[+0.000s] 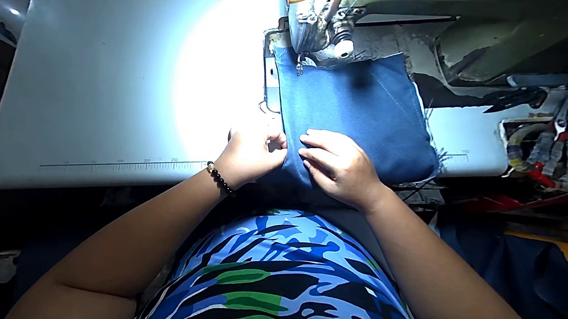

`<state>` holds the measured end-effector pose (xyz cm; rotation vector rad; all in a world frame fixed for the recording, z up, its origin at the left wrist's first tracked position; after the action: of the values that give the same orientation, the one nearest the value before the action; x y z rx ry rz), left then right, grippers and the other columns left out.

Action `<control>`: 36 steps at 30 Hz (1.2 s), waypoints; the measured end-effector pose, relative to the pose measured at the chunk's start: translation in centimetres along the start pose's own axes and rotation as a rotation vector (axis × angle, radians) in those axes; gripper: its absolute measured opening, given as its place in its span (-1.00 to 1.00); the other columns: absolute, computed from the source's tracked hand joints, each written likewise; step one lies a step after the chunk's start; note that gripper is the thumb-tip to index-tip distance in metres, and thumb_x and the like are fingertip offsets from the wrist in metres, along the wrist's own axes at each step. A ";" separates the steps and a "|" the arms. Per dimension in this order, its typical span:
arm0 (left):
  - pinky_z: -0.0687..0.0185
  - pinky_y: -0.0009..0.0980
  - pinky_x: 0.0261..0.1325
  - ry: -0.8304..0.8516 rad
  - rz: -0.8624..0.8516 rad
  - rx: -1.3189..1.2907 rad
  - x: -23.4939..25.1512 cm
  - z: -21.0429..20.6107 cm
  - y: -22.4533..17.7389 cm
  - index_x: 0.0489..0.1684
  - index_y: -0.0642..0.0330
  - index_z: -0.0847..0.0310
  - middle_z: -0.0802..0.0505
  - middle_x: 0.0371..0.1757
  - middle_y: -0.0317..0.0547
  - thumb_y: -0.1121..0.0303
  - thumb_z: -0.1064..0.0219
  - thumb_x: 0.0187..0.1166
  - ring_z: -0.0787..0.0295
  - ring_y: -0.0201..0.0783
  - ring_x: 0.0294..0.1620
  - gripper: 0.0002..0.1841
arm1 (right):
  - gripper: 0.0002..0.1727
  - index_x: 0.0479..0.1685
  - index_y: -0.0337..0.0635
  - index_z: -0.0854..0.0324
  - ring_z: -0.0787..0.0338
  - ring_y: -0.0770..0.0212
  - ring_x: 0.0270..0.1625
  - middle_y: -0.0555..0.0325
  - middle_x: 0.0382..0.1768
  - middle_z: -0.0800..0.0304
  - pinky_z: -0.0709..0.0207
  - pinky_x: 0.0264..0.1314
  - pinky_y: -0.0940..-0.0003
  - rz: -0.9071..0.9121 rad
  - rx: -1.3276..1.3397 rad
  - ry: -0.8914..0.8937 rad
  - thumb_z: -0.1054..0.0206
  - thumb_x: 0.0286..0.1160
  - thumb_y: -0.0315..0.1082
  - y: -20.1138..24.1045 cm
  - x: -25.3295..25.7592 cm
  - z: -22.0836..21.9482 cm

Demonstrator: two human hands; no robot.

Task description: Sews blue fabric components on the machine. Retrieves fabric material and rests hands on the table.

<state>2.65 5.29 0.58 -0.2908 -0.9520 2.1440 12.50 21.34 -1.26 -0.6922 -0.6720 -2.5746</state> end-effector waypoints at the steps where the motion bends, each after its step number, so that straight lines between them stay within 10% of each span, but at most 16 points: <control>1: -0.42 -0.27 -0.46 -0.017 0.012 -0.012 0.0 0.0 0.0 -0.56 0.03 -0.67 -0.71 -0.52 -0.24 0.37 -0.45 0.37 -0.59 -0.30 -0.53 -0.87 | -0.69 -0.08 -0.14 -0.91 -0.74 0.01 0.45 0.00 0.22 -0.88 -0.47 0.62 0.12 -0.003 0.002 0.001 -0.22 0.59 -0.28 0.0 0.0 0.0; 5: -0.50 -0.05 -0.16 -0.059 0.032 0.016 0.2 0.0 -0.1 0.23 0.13 -0.52 -0.69 -0.12 -0.09 0.41 -0.38 0.23 -0.62 -0.13 -0.15 -0.51 | -0.69 -0.07 -0.13 -0.91 -0.74 0.00 0.46 0.00 0.23 -0.88 -0.46 0.62 0.12 -0.008 0.012 0.004 -0.21 0.60 -0.27 -0.1 0.0 0.0; 10: -0.42 -0.08 -0.12 -0.014 -0.012 0.044 0.5 -0.3 0.2 -0.37 -0.07 -0.83 -0.77 -0.37 -0.31 0.43 -0.42 0.31 -0.62 -0.30 -0.28 -0.88 | -0.70 -0.06 -0.16 -0.90 -0.72 -0.02 0.45 -0.03 0.24 -0.85 -0.45 0.62 0.08 -0.050 0.063 0.102 -0.23 0.58 -0.29 0.0 0.7 0.4; 16: -0.29 0.22 0.59 0.044 -0.486 0.315 -2.1 -0.1 0.8 0.16 0.03 -0.86 -0.70 0.57 -0.10 0.20 -0.04 0.68 -0.41 0.06 0.73 -0.59 | -0.62 0.19 -0.17 -0.81 -0.70 0.01 0.51 0.00 0.35 -0.81 -0.44 0.64 0.10 -0.044 0.039 0.163 -0.16 0.63 -0.24 -0.2 0.5 0.7; 20: -0.51 0.03 0.51 -0.008 -0.527 0.293 -1.3 -0.2 0.5 0.02 0.15 -0.87 -0.87 0.31 -0.06 0.18 -0.17 0.76 -0.68 -0.06 0.52 -0.66 | -0.63 0.16 -0.23 -0.82 -0.72 -0.01 0.50 -0.04 0.35 -0.82 -0.45 0.64 0.11 -0.024 0.077 0.146 -0.14 0.68 -0.27 -0.9 0.8 0.6; 36: -0.25 0.31 0.47 0.085 -0.411 0.241 2.0 0.6 2.0 0.06 0.00 -0.85 -0.81 0.41 -0.17 0.13 -0.25 0.67 -0.57 -0.09 0.60 -0.71 | -0.59 0.19 -0.22 -0.82 -0.66 -0.10 0.51 -0.07 0.36 -0.77 -0.43 0.60 -0.05 -0.002 0.068 0.247 -0.09 0.69 -0.27 -3.3 3.1 0.4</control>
<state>-0.11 5.57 -0.19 -0.0584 -0.6310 1.8261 8.57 23.43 -0.35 -0.3435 -0.6750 -2.5677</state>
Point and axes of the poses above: each hand's wrist, its own x-axis towards the middle knuckle, its own z-axis out of the back of the hand, y = z × x, the point moved 5 cm from there along x, towards the middle knuckle
